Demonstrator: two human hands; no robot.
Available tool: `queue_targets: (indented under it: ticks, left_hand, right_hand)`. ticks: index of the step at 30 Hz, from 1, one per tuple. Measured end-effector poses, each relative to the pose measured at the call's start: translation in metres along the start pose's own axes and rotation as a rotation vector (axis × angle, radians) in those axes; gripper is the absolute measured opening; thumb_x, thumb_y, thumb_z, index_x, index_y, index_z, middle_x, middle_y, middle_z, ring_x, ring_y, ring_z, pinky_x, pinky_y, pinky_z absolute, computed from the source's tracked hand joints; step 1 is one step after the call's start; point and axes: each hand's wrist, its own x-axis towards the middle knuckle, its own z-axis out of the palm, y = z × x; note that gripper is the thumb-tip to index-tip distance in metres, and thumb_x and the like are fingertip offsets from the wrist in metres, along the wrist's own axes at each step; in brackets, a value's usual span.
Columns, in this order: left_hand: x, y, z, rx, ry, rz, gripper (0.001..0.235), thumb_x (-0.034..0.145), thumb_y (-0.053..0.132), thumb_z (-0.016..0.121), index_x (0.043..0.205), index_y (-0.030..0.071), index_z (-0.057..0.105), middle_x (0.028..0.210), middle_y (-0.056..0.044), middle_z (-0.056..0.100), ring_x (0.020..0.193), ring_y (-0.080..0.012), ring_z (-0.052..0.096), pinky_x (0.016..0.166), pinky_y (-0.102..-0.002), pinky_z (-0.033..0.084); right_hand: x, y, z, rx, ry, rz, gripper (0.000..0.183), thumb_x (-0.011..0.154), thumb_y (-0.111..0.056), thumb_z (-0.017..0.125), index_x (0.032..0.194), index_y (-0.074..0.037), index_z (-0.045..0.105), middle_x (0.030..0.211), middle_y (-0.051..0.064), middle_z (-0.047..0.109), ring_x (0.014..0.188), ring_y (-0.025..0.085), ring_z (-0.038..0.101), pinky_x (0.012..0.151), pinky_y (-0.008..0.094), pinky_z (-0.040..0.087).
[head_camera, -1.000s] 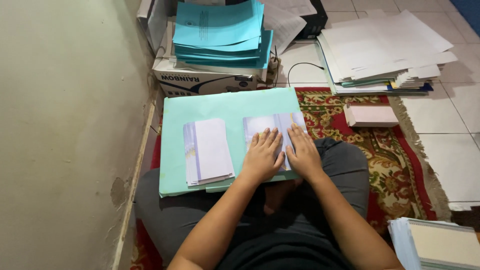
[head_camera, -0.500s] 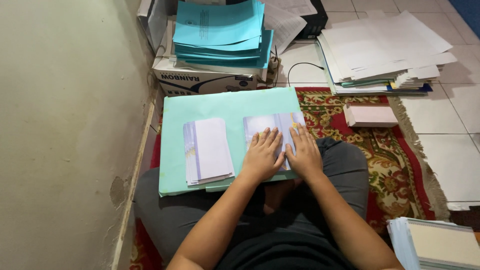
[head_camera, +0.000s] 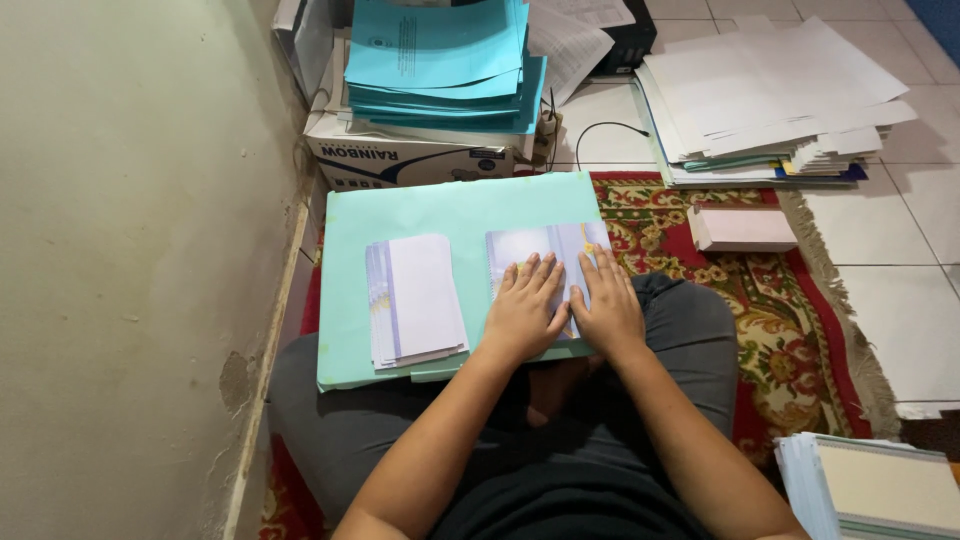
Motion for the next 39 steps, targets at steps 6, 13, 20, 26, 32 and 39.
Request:
queue_targets:
  ticks: [6,13,20,26,32,39]
  left_hand:
    - [0.000,0.001,-0.003,-0.012,-0.014,-0.007,0.064,0.095,0.042,0.049,0.150,0.010,0.049,0.156,-0.014,0.047,0.147,-0.0319,0.039,0.120,-0.053,0.023]
    - [0.001,0.002,-0.003,-0.018,-0.011,-0.010,0.064,0.095,0.042,0.049,0.150,0.010,0.049,0.156,-0.014,0.047,0.148,-0.0320,0.039,0.120,-0.054,0.023]
    - [0.000,0.001,-0.003,-0.023,-0.014,-0.009,0.064,0.095,0.042,0.049,0.150,0.010,0.049,0.156,-0.015,0.047,0.148,-0.0323,0.038,0.121,-0.054,0.022]
    - [-0.001,0.000,-0.003,-0.015,-0.002,0.001,0.063,0.096,0.043,0.048,0.150,0.010,0.049,0.156,-0.014,0.047,0.147,-0.0321,0.039,0.120,-0.054,0.023]
    - [0.000,0.000,-0.002,-0.036,-0.011,-0.009,0.064,0.096,0.043,0.048,0.150,0.010,0.049,0.156,-0.015,0.047,0.148,-0.0323,0.038,0.121,-0.054,0.021]
    - [0.001,0.002,-0.011,-0.074,-0.068,-0.033,0.064,0.098,0.043,0.046,0.152,0.009,0.047,0.157,-0.015,0.045,0.150,-0.0322,0.035,0.122,-0.053,0.017]
  right_hand:
    - [0.000,0.003,0.005,-0.009,0.008,-0.006,0.060,0.098,-0.037,0.048,0.153,-0.012,0.047,0.163,0.015,0.037,0.150,0.032,0.035,0.122,0.046,0.026]
    - [0.000,0.002,0.003,-0.003,0.010,-0.003,0.060,0.098,-0.037,0.048,0.153,-0.013,0.047,0.163,0.015,0.038,0.149,0.033,0.036,0.122,0.046,0.026]
    - [0.000,0.002,0.004,-0.018,0.026,-0.006,0.059,0.098,-0.037,0.050,0.152,-0.014,0.048,0.162,0.014,0.039,0.149,0.032,0.038,0.120,0.046,0.029]
    - [0.000,0.003,0.004,-0.011,0.050,-0.012,0.059,0.096,-0.038,0.051,0.150,-0.013,0.051,0.160,0.014,0.043,0.147,0.033,0.040,0.119,0.045,0.032]
    - [-0.001,0.009,0.008,0.010,0.084,0.001,0.059,0.095,-0.039,0.055,0.146,-0.009,0.054,0.156,0.019,0.045,0.145,0.036,0.043,0.117,0.046,0.036]
    - [0.005,0.083,0.038,0.341,-0.307,0.553,0.106,0.083,-0.075,0.063,0.162,-0.015,0.028,0.166,0.015,0.029,0.149,0.031,0.034,0.122,0.045,0.032]
